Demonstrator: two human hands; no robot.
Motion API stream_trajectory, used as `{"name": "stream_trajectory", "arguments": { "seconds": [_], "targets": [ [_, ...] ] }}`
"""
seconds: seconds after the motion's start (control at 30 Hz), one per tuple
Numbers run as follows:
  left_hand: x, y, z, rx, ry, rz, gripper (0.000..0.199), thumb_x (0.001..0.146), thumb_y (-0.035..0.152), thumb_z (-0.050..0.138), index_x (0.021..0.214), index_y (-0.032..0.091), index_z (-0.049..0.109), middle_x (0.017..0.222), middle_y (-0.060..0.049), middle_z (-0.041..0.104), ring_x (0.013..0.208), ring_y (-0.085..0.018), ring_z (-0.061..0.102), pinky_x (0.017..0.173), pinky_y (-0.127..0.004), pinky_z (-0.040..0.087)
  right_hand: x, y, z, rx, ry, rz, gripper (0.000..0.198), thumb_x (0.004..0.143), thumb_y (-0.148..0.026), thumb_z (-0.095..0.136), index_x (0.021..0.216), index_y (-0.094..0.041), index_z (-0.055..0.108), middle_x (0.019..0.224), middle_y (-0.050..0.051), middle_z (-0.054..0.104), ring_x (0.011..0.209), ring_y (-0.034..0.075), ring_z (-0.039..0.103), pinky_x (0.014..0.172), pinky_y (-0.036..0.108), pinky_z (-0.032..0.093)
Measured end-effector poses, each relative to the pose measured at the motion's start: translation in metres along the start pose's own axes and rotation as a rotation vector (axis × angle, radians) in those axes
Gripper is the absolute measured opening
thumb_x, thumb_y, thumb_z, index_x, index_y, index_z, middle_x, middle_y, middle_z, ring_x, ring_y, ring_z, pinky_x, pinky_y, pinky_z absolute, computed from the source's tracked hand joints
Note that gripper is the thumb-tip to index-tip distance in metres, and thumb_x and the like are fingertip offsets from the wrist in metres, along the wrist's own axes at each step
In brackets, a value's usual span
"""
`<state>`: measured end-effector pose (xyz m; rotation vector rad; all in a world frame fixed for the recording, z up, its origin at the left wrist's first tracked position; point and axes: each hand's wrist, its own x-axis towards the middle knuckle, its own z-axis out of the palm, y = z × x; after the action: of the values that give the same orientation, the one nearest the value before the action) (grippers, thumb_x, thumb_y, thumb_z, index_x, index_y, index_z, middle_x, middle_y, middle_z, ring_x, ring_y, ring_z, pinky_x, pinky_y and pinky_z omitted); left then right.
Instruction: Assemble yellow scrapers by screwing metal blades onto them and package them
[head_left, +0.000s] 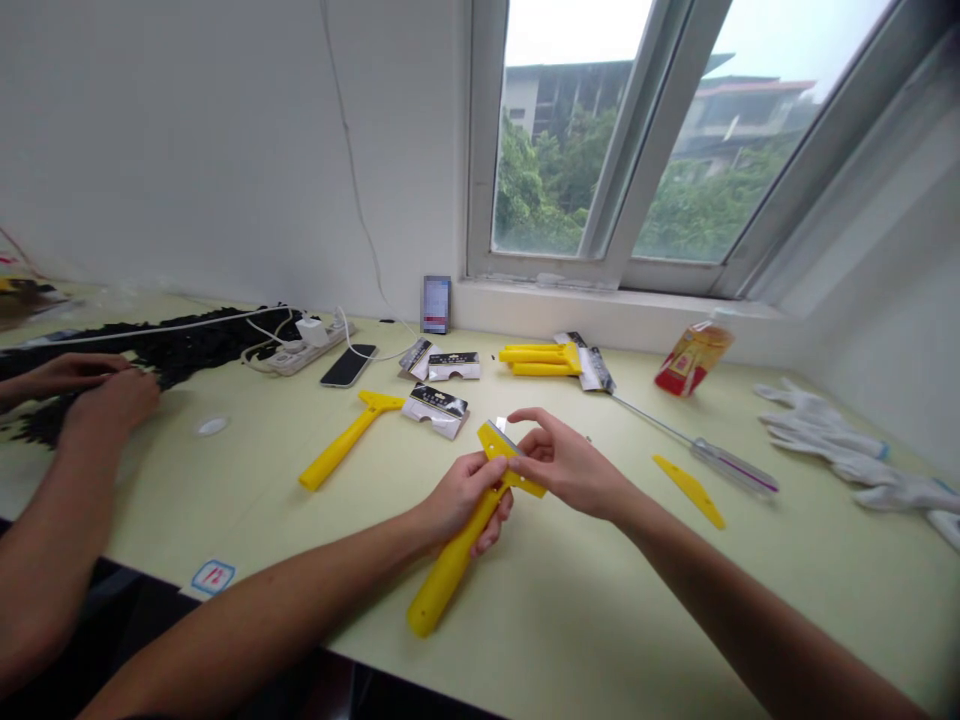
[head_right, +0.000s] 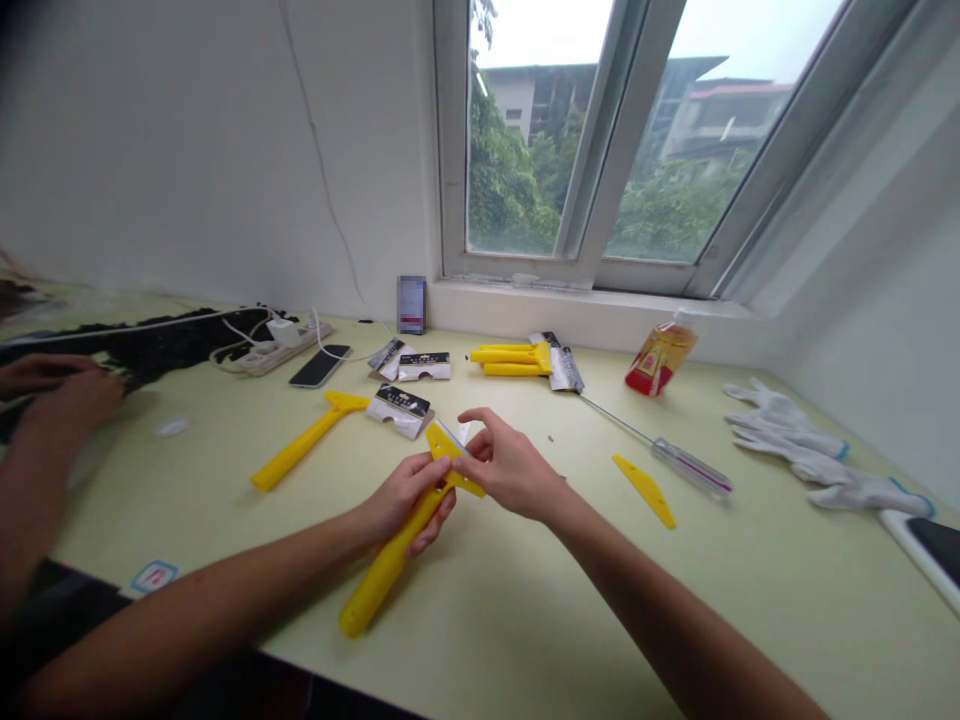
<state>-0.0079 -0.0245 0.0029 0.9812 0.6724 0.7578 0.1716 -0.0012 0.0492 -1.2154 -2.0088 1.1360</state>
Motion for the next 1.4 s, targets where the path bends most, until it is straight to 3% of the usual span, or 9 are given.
{"name": "stream_trajectory", "arguments": {
  "seconds": [0.07, 0.27, 0.33, 0.43, 0.57, 0.7, 0.9, 1.17, 1.4],
  "targets": [
    [-0.001, 0.0, 0.001, -0.001, 0.01, -0.003, 0.04, 0.087, 0.056, 0.052, 0.096, 0.017, 0.047, 0.059, 0.002, 0.056, 0.031, -0.012, 0.05, 0.028, -0.019, 0.034, 0.001, 0.002, 0.002, 0.118, -0.067, -0.005, 0.046, 0.084, -0.042, 0.062, 0.121, -0.021, 0.043, 0.076, -0.003, 0.058, 0.067, 0.013, 0.057, 0.06, 0.027, 0.046],
    [0.0, 0.003, 0.001, 0.092, 0.094, 0.015, 0.049, 0.085, 0.066, 0.05, 0.088, 0.017, 0.047, 0.052, 0.004, 0.054, 0.028, -0.011, 0.047, 0.027, -0.018, 0.033, 0.004, 0.004, -0.001, 0.236, -0.093, -0.001, 0.037, 0.085, -0.045, 0.06, 0.11, -0.021, 0.046, 0.077, -0.002, 0.06, 0.069, 0.013, 0.058, 0.06, 0.026, 0.045],
    [0.002, 0.005, -0.002, 0.089, 0.113, 0.037, 0.047, 0.084, 0.064, 0.052, 0.084, 0.017, 0.047, 0.054, 0.004, 0.054, 0.028, -0.01, 0.046, 0.027, -0.018, 0.032, 0.008, 0.012, -0.016, 0.128, -0.074, -0.006, 0.034, 0.087, -0.045, 0.055, 0.109, -0.02, 0.052, 0.082, 0.001, 0.064, 0.072, 0.015, 0.06, 0.064, 0.028, 0.047],
    [0.005, 0.007, -0.007, 0.084, 0.159, 0.044, 0.044, 0.083, 0.06, 0.058, 0.083, 0.017, 0.047, 0.057, 0.003, 0.056, 0.028, -0.008, 0.046, 0.027, -0.016, 0.03, 0.013, 0.031, -0.045, -0.234, 0.06, 0.003, 0.026, 0.087, -0.04, 0.053, 0.097, -0.019, 0.064, 0.089, 0.006, 0.068, 0.079, 0.017, 0.062, 0.074, 0.033, 0.049],
    [0.007, 0.006, -0.01, 0.103, 0.142, 0.031, 0.042, 0.083, 0.056, 0.06, 0.08, 0.016, 0.048, 0.058, 0.002, 0.057, 0.028, -0.008, 0.046, 0.026, -0.016, 0.028, 0.015, 0.058, -0.067, -0.525, -0.1, 0.083, 0.024, 0.083, -0.034, 0.053, 0.094, -0.022, 0.071, 0.087, 0.006, 0.07, 0.077, 0.019, 0.063, 0.074, 0.033, 0.048],
    [0.005, 0.005, -0.01, 0.107, 0.092, 0.041, 0.039, 0.085, 0.053, 0.06, 0.085, 0.015, 0.051, 0.062, 0.001, 0.06, 0.03, -0.008, 0.048, 0.027, -0.015, 0.03, 0.014, 0.067, -0.059, -0.574, -0.217, 0.057, 0.024, 0.081, -0.028, 0.053, 0.094, -0.023, 0.072, 0.086, 0.004, 0.07, 0.074, 0.017, 0.062, 0.07, 0.03, 0.047],
    [0.003, 0.002, -0.013, 0.123, -0.008, 0.005, 0.038, 0.088, 0.051, 0.057, 0.083, 0.013, 0.053, 0.061, -0.001, 0.06, 0.028, -0.009, 0.048, 0.026, -0.016, 0.031, 0.018, 0.071, -0.052, -0.582, -0.19, 0.062, 0.016, 0.079, -0.029, 0.055, 0.082, -0.021, 0.068, 0.079, 0.003, 0.068, 0.07, 0.016, 0.059, 0.063, 0.028, 0.043],
    [0.002, 0.0, -0.014, 0.125, -0.052, 0.022, 0.037, 0.09, 0.05, 0.055, 0.087, 0.013, 0.053, 0.059, 0.0, 0.061, 0.028, -0.009, 0.049, 0.026, -0.015, 0.032, 0.019, 0.079, -0.058, -0.608, -0.169, 0.087, 0.017, 0.079, -0.03, 0.055, 0.083, -0.021, 0.069, 0.083, 0.004, 0.07, 0.072, 0.017, 0.061, 0.064, 0.027, 0.044],
    [0.001, 0.002, -0.013, 0.141, -0.029, 0.03, 0.037, 0.09, 0.05, 0.055, 0.087, 0.013, 0.053, 0.058, 0.001, 0.06, 0.029, -0.009, 0.049, 0.024, -0.016, 0.034, 0.015, 0.074, -0.094, -0.656, -0.074, 0.137, 0.024, 0.083, -0.032, 0.052, 0.092, -0.022, 0.071, 0.094, 0.004, 0.073, 0.083, 0.019, 0.065, 0.075, 0.029, 0.047]
  ]
}}
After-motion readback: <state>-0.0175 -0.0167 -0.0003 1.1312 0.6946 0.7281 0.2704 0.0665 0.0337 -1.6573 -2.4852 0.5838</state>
